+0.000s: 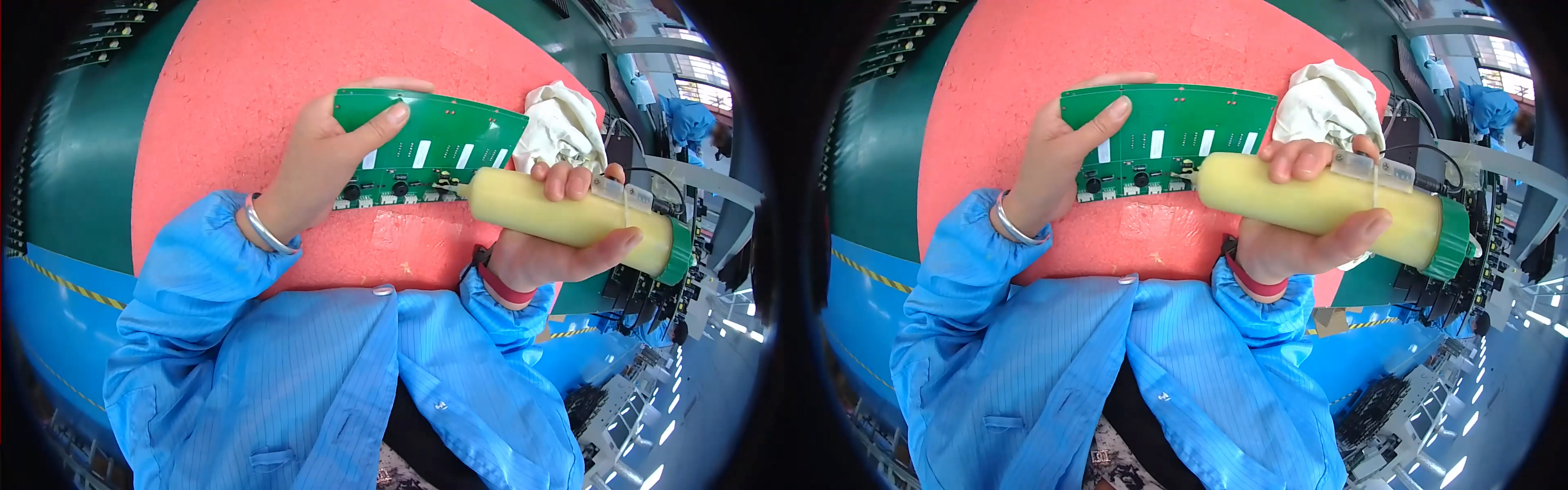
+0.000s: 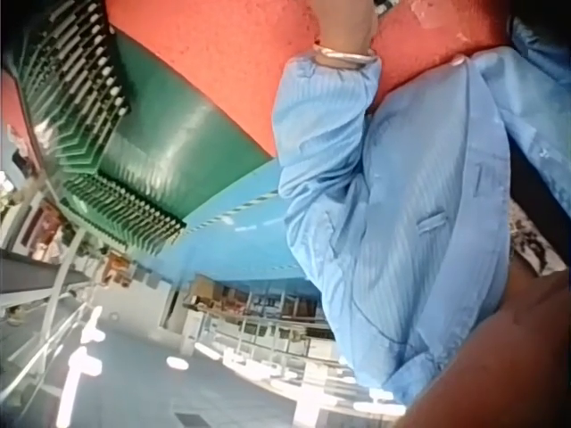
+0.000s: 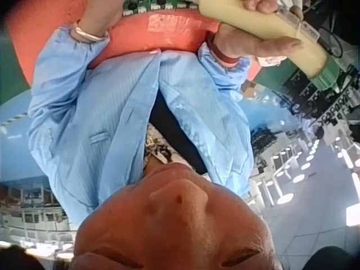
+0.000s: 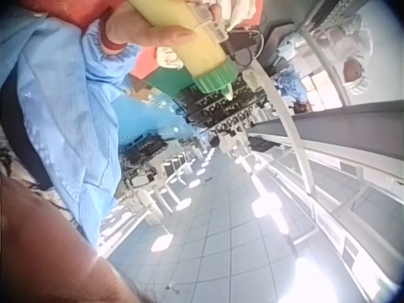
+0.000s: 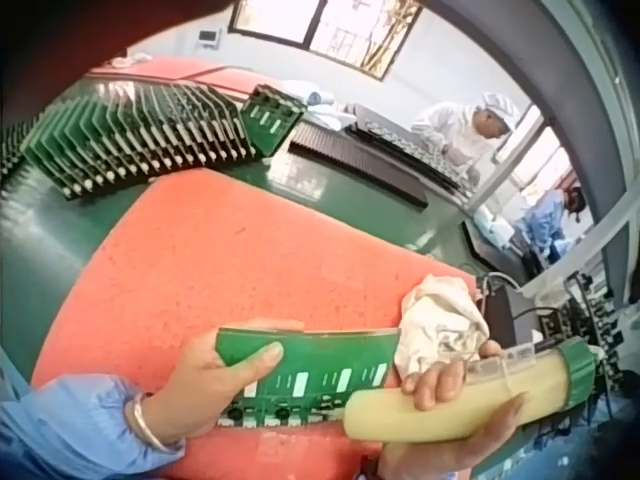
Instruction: The person applies a substance to printed circuit boards using a dispenser, then organizes the boards on an assembly line.
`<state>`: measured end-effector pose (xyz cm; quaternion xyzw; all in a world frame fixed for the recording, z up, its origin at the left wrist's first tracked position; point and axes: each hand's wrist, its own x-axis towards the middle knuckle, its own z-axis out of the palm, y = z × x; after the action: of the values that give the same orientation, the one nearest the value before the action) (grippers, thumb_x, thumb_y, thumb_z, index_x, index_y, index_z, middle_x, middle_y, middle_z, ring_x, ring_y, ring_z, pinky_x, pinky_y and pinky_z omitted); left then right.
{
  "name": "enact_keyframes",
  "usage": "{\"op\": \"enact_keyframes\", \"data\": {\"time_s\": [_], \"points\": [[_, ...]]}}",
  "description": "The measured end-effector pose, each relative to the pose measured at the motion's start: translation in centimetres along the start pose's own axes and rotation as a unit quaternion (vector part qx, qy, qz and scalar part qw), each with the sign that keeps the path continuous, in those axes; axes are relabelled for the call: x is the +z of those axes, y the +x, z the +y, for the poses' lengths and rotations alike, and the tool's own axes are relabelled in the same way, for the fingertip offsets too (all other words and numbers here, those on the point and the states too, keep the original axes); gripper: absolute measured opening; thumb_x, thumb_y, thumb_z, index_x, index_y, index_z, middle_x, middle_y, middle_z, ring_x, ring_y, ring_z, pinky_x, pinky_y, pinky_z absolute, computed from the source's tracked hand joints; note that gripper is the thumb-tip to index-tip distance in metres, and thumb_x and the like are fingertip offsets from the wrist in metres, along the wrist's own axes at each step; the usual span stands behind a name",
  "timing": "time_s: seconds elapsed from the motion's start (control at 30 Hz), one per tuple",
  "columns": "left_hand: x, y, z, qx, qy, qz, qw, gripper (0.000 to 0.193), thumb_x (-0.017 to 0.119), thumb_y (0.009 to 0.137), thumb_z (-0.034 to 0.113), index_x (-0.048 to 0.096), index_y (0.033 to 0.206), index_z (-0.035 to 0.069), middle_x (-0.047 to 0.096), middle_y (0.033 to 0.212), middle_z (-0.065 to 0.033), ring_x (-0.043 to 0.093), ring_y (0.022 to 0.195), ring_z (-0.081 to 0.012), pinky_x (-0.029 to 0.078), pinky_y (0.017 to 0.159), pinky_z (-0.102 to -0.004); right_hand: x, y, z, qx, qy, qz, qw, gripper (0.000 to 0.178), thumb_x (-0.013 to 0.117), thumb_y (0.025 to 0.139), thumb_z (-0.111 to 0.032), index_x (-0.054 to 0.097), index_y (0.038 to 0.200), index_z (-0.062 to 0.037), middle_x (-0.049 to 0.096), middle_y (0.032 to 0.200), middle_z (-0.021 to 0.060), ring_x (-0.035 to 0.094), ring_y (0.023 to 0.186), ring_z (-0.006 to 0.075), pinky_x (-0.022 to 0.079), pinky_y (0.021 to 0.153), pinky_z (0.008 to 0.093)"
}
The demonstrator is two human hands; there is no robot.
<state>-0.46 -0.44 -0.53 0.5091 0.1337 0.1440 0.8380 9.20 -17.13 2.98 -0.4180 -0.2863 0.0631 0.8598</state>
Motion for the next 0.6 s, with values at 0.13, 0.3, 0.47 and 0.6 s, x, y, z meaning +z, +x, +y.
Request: {"op": "enact_keyframes", "data": {"time_s": [0.13,0.3,0.47,0.6], "points": [[0.1,0.0,-0.3,0.007,-0.009,-0.006,1.0,0.028,0.054,0.087,0.013,0.057,0.114,0.005,0.063,0.098,-0.0097,0.063,0.076,-0.0118,0.053,0.066,-0.0198,0.9,-0.1,0.5,0.001,-0.008,-0.021,1.0,0.057,0.043,0.085,-0.058,0.046,0.118,-0.0115,0.052,0.079,0.0042,0.049,0.067,0.0143,0.042,0.072,0.0337],[-0.1,0.1,-0.4,0.017,-0.007,-0.012,1.0,0.028,0.054,0.087,0.012,0.057,0.113,0.004,0.063,0.098,-0.0099,0.063,0.077,-0.0122,0.053,0.067,-0.0201,1.1,-0.1,1.2,0.009,-0.029,-0.051,0.998,0.057,0.042,0.085,-0.058,0.046,0.118,-0.0113,0.052,0.078,0.0043,0.049,0.067,0.0142,0.042,0.073,0.0345],[-0.1,0.1,-0.6,0.011,-0.007,-0.007,1.0,0.027,0.054,0.087,0.012,0.057,0.112,0.004,0.063,0.098,-0.0097,0.063,0.078,-0.0122,0.053,0.068,-0.0203,0.8,-0.2,1.2,0.001,-0.034,-0.043,0.998,0.057,0.042,0.085,-0.058,0.046,0.117,-0.0109,0.052,0.078,0.0046,0.049,0.067,0.0143,0.042,0.072,0.0349],[-0.2,0.1,-0.8,0.013,-0.021,-0.008,1.0,0.026,0.054,0.087,0.011,0.057,0.112,0.003,0.063,0.098,-0.0094,0.063,0.078,-0.0119,0.053,0.068,-0.0203,0.7,0.0,1.0,0.011,-0.019,-0.03,0.999,0.057,0.042,0.085,-0.057,0.045,0.117,-0.0104,0.052,0.079,0.005,0.049,0.066,0.0144,0.042,0.072,0.0348]]}}
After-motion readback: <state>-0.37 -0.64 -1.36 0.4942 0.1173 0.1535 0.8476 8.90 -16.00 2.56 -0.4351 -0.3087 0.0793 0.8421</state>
